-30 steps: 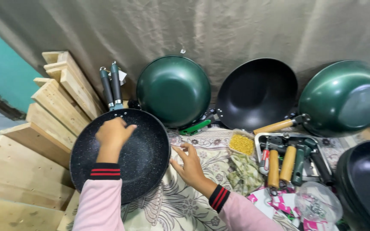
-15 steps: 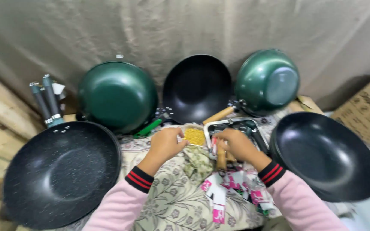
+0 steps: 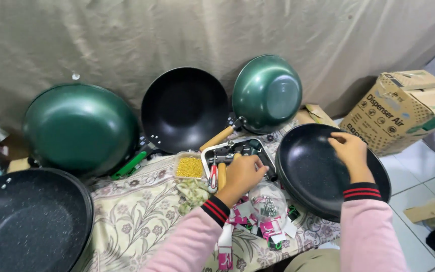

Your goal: The person wipes the interior and exterior of a black wok with a cloth, then wipes a green wok. They pick up a green wok and attach a metal handle bracket, inserting and tightening screws with their fingers. The wok is placed back on the table among other woks.

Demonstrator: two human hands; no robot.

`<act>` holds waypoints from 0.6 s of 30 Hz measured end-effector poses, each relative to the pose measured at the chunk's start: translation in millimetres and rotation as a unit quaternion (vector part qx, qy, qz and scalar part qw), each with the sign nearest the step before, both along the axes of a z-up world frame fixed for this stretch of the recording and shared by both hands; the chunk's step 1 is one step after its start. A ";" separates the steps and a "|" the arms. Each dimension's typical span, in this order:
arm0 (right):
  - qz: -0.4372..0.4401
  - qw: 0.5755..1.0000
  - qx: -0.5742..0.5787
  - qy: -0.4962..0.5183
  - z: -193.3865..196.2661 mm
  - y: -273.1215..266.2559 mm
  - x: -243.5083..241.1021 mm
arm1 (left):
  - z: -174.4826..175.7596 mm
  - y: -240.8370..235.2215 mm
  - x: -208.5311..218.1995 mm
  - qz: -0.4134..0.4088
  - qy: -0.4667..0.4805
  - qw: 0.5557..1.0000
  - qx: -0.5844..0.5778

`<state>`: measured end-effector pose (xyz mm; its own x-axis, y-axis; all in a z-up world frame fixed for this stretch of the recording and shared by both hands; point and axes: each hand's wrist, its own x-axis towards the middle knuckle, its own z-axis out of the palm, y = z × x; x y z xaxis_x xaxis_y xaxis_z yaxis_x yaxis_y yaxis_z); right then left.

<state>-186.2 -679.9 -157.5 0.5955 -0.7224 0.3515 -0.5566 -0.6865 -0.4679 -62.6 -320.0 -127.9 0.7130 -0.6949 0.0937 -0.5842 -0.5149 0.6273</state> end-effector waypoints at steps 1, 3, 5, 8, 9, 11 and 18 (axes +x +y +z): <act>-0.068 0.995 0.047 0.046 12.5 4.3 -9.3 | 7.8 -5.1 -8.6 0.016 0.049 0.999 0.011; -0.139 0.982 0.094 0.093 24.5 3.8 -29.5 | 7.9 -18.5 -24.0 0.029 0.099 0.994 0.022; -0.235 0.962 0.095 0.100 21.1 -3.7 -47.1 | -7.8 -32.7 -35.0 0.013 0.098 0.995 0.032; -0.263 0.957 0.074 0.093 -12.3 -37.2 -72.5 | -15.4 -44.1 -54.7 0.014 0.109 0.994 0.017; -0.263 0.958 0.072 0.093 -21.2 -47.0 -77.2 | -19.3 -49.4 -57.7 0.015 0.109 0.994 0.015; -0.260 0.962 0.067 0.050 -40.1 -65.1 -89.7 | -27.7 -59.1 -65.6 0.019 0.107 0.994 0.027; -0.313 0.943 0.116 -0.010 -42.3 -65.3 -93.1 | -32.0 -65.0 -63.9 0.011 0.089 0.995 0.038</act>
<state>-279.3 -745.2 -199.9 0.0224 -0.9889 0.1469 -0.8083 -0.1044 -0.5794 -126.5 -385.0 -159.9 0.7280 -0.6799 -0.0883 -0.4553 -0.5758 0.6791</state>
